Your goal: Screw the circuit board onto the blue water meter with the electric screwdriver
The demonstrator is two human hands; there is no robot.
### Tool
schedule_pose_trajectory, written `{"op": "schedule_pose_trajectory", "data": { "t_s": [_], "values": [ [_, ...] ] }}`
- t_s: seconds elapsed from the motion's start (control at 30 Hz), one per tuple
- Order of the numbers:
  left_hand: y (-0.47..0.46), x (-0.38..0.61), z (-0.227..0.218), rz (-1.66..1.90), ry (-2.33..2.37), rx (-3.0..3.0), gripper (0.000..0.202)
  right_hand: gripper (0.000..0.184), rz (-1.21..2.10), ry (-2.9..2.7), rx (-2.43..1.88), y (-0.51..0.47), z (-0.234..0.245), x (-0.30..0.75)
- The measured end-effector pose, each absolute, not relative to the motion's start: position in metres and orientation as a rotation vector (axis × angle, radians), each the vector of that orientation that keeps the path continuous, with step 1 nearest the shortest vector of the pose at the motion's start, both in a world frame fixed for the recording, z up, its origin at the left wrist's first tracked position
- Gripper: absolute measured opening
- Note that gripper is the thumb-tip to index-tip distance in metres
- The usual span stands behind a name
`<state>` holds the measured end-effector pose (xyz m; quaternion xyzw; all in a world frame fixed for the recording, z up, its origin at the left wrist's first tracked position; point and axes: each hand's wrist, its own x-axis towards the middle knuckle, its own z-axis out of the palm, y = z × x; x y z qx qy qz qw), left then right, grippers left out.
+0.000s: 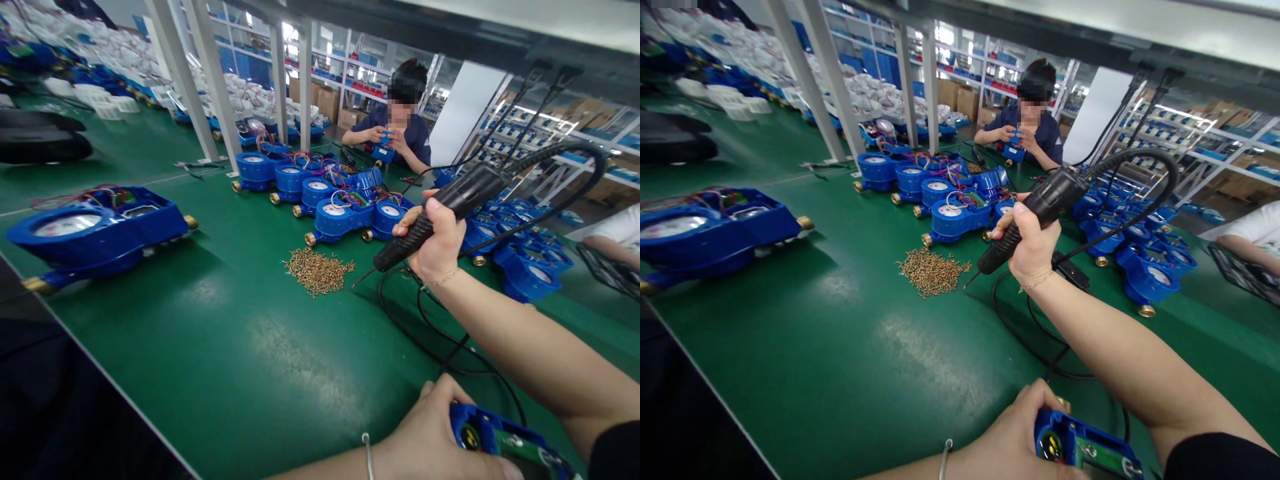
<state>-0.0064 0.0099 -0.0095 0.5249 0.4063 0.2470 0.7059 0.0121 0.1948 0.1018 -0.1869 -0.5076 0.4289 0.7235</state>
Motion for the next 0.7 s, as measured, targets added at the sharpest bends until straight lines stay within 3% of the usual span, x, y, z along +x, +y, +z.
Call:
{"op": "schedule_pose_trajectory", "data": {
  "t_s": [0.13, 0.43, 0.7],
  "values": [
    [0.007, -0.012, -0.001, 0.577, 0.876, 1.134, 0.080, 0.027, 0.918, -1.080, -0.425, 0.183, 0.125, 0.036],
    [0.032, -0.022, 0.023, 1.144, 1.141, 1.091, 0.046, 0.024, 0.797, -0.989, -0.407, 0.127, 0.186, 0.108],
    [0.050, -0.030, 0.024, 1.496, 1.055, 1.253, 0.040, 0.033, 0.752, -0.911, -0.448, 0.084, 0.202, 0.144]
  ]
}}
